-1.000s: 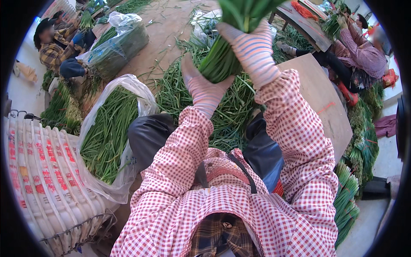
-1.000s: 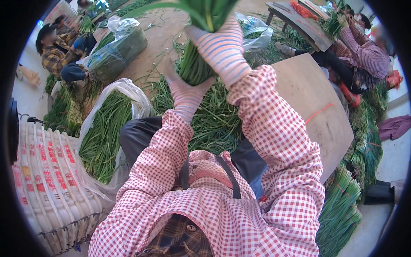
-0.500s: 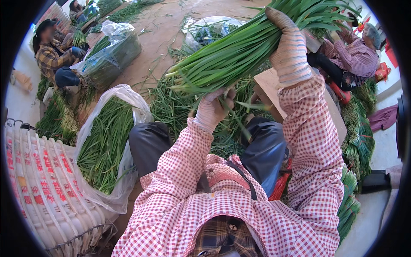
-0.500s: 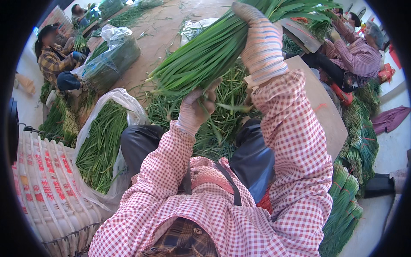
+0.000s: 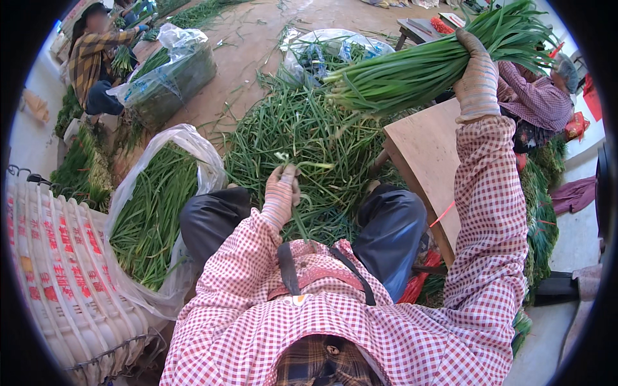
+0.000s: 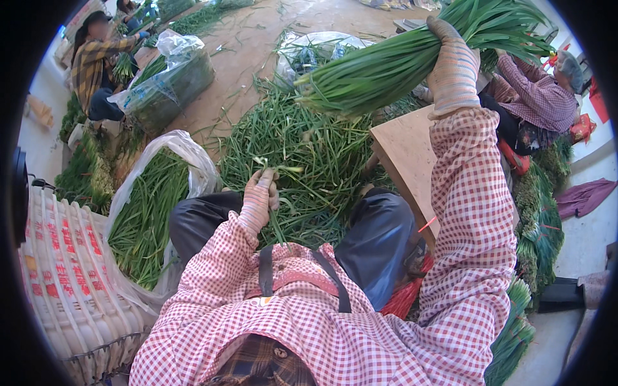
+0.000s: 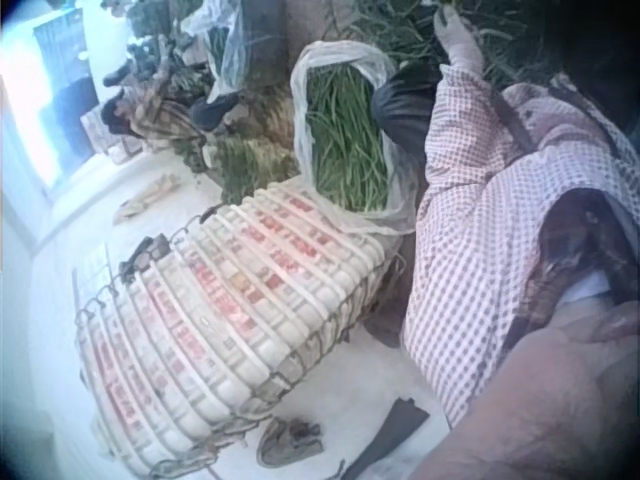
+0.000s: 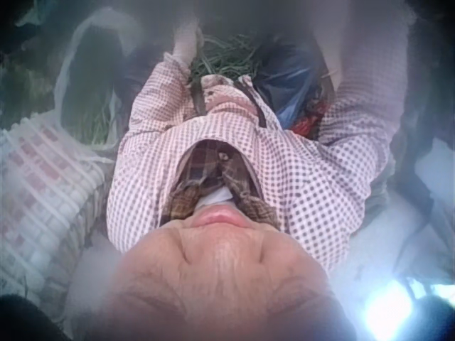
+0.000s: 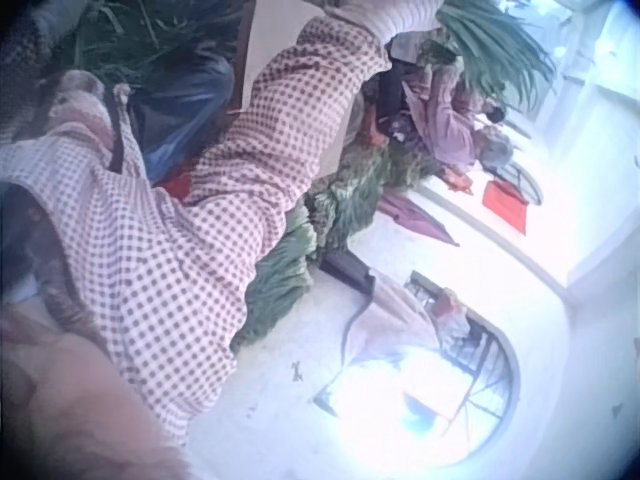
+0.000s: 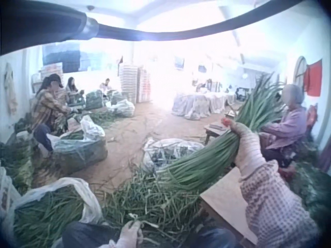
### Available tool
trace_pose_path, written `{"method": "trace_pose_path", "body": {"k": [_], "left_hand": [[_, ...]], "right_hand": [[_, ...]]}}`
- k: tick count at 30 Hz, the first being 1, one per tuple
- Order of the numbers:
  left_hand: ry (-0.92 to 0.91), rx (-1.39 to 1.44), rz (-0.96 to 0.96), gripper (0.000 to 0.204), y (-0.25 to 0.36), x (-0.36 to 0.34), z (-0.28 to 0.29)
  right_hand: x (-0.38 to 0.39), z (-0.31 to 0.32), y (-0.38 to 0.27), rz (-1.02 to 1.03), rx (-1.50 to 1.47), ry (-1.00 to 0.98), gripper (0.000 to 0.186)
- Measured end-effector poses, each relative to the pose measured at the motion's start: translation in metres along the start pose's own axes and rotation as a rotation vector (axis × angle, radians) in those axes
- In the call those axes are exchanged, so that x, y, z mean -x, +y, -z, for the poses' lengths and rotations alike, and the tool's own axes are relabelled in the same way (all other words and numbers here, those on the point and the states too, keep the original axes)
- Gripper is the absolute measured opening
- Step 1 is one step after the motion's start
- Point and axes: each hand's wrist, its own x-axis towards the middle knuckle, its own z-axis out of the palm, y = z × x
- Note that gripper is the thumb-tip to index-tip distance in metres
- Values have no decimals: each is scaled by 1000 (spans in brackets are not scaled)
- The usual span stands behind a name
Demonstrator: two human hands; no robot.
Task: The person picks up stalks of green vegetables from a bag, sorts through them by hand to remove debris, and then places them on a board to tie them into a bundle with a red string.
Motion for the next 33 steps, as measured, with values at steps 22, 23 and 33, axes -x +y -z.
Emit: {"method": "trace_pose_path", "body": {"k": [22,23,33], "left_hand": [[-352,-184,71,23,32,8,-85],[-275,-396,117,29,6,-11,-60],[-135,-354,-219,87,46,9,-75]], "right_hand": [[11,42,14,-69,-26,17,19],[7,37,6,-107,-49,-6,19],[13,33,18,-13,15,44,18]]}}
